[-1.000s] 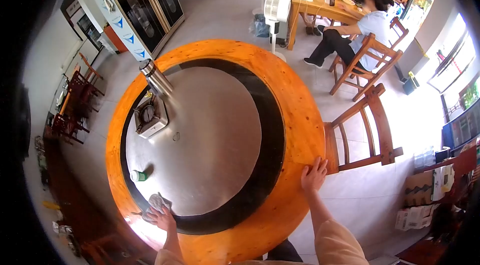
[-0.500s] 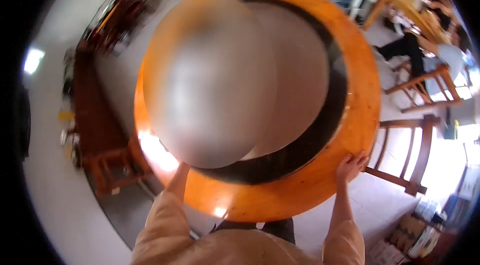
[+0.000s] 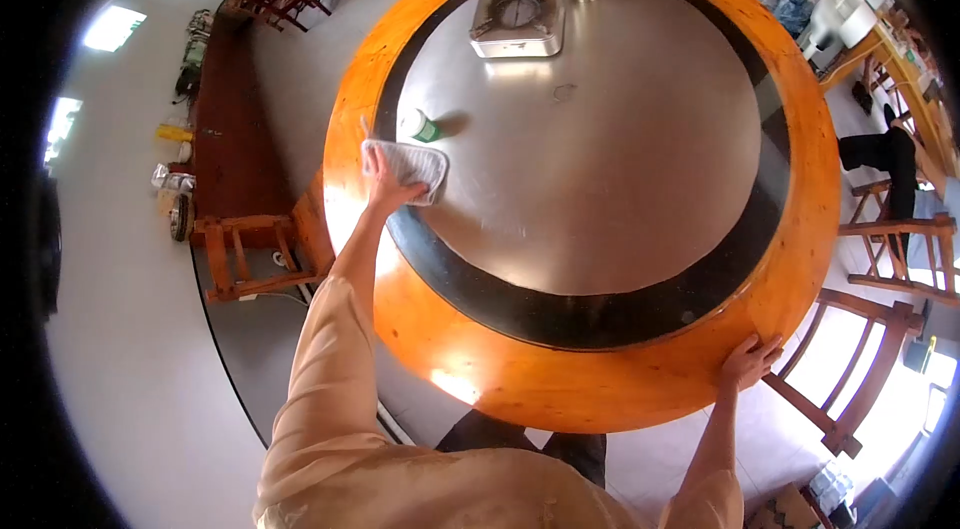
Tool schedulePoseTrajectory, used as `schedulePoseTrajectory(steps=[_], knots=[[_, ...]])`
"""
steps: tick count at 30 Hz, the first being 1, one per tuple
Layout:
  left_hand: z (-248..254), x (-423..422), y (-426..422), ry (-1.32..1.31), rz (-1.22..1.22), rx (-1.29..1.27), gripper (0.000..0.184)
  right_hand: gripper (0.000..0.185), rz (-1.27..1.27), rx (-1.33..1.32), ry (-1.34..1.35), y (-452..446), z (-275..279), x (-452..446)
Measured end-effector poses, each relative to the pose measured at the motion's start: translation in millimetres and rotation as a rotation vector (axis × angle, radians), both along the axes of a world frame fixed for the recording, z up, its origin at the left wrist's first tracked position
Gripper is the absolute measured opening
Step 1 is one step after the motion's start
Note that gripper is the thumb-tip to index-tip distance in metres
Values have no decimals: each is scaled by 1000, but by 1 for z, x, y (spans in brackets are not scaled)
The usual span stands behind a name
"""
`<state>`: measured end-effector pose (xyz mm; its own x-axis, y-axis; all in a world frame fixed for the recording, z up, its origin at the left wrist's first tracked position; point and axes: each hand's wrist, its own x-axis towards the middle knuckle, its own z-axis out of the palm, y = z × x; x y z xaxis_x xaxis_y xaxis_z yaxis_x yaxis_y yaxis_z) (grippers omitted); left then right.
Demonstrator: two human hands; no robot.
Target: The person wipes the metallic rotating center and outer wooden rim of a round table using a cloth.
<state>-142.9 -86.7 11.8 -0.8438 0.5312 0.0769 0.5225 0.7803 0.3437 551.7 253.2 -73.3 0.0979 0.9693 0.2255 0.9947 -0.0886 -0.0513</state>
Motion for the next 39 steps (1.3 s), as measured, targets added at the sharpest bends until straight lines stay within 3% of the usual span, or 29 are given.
schedulePoseTrajectory(steps=[3,7,12,20,24,26,29,32,34,37,38,39], knots=[[7,-11,24,-57,2,3,149,62,-50,-150,36,-1,8,-4],[-10,-24,54,-29,-245,206,141,63,-54,-154,34,-1,14,-6],[-12,-11,86,-21,-274,110,136,61,0,-80,32,-2,5,-1],[-3,-2,134,-80,-556,86,127,62,-11,-102,45,2,0,7],[1,0,145,18,-557,-114,116,65,-42,-135,97,0,3,2],[-6,-12,142,117,-460,-195,101,65,7,-94,94,3,-5,10],[-4,-34,110,83,-203,-139,87,64,60,-53,71,4,-3,10],[-14,-69,44,146,6,-194,93,60,106,-13,60,-1,3,4],[-24,-81,-6,163,104,-167,84,59,179,19,58,3,2,7],[-62,-92,-83,20,-3,76,72,61,141,6,53,3,-1,5],[-66,-85,-101,-35,-29,70,63,62,139,-5,68,4,-3,7],[-57,-71,-114,-11,-118,-101,63,62,137,-12,84,5,-5,8]])
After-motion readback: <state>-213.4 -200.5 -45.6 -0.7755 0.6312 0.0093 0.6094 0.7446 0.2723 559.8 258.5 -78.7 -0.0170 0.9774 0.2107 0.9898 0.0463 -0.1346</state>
